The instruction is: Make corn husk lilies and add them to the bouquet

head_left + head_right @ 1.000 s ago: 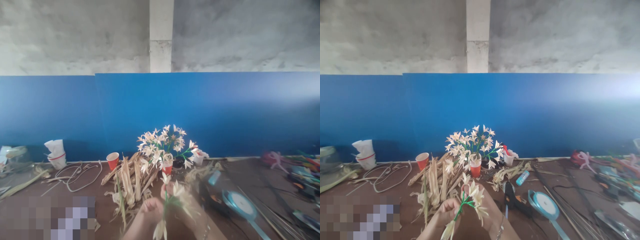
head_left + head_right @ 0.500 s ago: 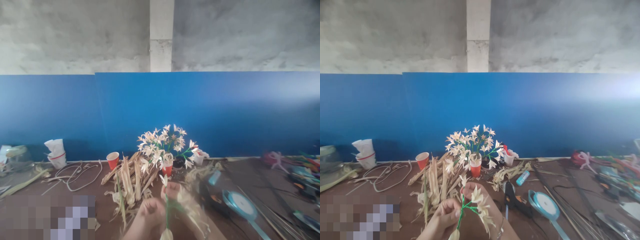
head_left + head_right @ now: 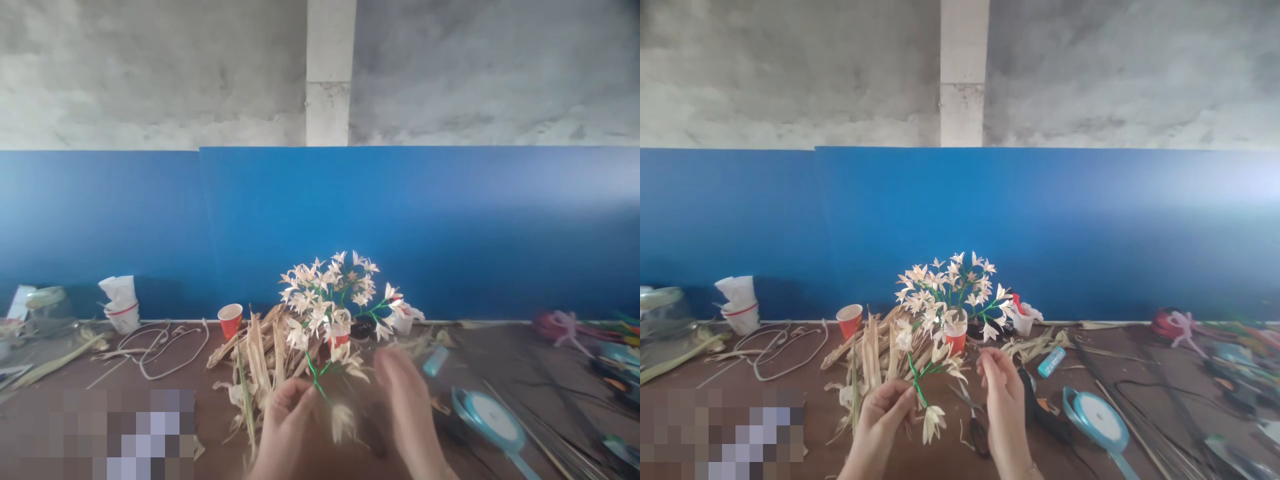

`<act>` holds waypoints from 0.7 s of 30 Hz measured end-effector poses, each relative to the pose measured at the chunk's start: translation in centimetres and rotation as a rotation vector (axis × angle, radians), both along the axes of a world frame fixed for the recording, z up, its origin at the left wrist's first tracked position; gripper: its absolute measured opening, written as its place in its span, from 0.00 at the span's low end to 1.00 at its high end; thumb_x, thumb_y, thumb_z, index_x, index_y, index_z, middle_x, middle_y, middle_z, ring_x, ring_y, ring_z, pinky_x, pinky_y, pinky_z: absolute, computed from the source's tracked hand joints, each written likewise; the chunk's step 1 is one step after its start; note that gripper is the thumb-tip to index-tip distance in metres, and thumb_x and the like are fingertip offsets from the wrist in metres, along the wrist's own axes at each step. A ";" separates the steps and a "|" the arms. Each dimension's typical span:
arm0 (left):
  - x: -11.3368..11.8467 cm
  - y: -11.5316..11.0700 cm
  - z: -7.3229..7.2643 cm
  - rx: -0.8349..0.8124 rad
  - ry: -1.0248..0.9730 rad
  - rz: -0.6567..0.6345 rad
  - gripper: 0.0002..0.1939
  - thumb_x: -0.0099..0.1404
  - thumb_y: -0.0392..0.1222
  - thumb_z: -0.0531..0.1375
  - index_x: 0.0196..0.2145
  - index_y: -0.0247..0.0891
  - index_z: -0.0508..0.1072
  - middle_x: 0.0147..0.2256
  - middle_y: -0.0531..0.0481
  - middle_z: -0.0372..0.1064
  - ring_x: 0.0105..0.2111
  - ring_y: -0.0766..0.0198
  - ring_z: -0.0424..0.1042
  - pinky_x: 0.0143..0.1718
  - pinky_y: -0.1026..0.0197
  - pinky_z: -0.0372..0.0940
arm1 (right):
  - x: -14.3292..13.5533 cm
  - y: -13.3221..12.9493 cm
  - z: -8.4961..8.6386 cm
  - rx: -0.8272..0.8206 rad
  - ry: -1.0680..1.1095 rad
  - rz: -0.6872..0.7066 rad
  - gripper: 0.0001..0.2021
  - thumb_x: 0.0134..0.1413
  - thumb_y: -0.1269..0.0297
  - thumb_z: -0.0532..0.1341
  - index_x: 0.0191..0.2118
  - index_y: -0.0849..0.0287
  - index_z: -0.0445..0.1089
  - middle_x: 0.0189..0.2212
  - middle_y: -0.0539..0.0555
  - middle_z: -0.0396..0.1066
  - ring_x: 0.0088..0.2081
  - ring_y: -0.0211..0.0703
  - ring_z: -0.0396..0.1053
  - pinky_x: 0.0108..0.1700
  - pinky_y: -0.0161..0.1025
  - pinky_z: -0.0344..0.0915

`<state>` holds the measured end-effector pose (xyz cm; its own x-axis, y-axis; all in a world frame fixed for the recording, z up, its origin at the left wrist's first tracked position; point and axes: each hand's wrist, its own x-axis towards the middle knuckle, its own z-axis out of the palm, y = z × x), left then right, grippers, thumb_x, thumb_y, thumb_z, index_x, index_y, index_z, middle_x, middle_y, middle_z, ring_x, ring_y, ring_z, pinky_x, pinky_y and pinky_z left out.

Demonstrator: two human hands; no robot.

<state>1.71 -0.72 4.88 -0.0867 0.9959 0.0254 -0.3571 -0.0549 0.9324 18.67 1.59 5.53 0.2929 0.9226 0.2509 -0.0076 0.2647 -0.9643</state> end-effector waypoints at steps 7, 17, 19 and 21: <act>0.0 -0.3 0.4 0.042 0.217 -0.070 0.11 0.47 0.42 0.63 0.15 0.34 0.67 0.13 0.57 0.57 0.16 0.71 0.55 0.18 0.69 0.51 | 0.6 -1.4 4.8 0.461 -1.002 0.173 0.13 0.51 0.71 0.55 0.42 0.52 0.68 0.45 0.54 0.66 0.49 0.47 0.60 0.51 0.46 0.55; 0.7 -1.1 0.7 0.000 0.355 -0.266 0.10 0.48 0.33 0.56 0.13 0.37 0.60 0.12 0.58 0.53 0.16 0.71 0.53 0.16 0.68 0.47 | 1.5 -0.4 7.4 0.235 -1.135 0.455 0.08 0.44 0.76 0.57 0.25 0.56 0.69 0.25 0.48 0.69 0.31 0.40 0.65 0.38 0.38 0.58; 0.8 -1.4 1.1 0.006 0.299 -0.313 0.10 0.47 0.32 0.56 0.12 0.37 0.60 0.13 0.58 0.53 0.16 0.71 0.53 0.17 0.68 0.47 | 1.4 -0.3 7.7 0.171 -1.065 0.476 0.07 0.42 0.74 0.58 0.27 0.56 0.70 0.26 0.49 0.70 0.31 0.41 0.65 0.34 0.37 0.59; 0.9 -1.5 1.4 0.022 0.243 -0.331 0.10 0.46 0.31 0.56 0.12 0.37 0.60 0.13 0.58 0.53 0.16 0.72 0.52 0.16 0.68 0.47 | 1.2 0.0 7.7 0.094 -0.981 0.511 0.08 0.40 0.74 0.58 0.30 0.56 0.69 0.28 0.50 0.70 0.30 0.40 0.66 0.32 0.35 0.59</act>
<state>2.62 -2.27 6.32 0.2494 0.9680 0.0272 -0.1279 0.0051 0.9918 19.90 1.58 13.22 -0.4807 0.8431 0.2412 0.6188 0.5210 -0.5878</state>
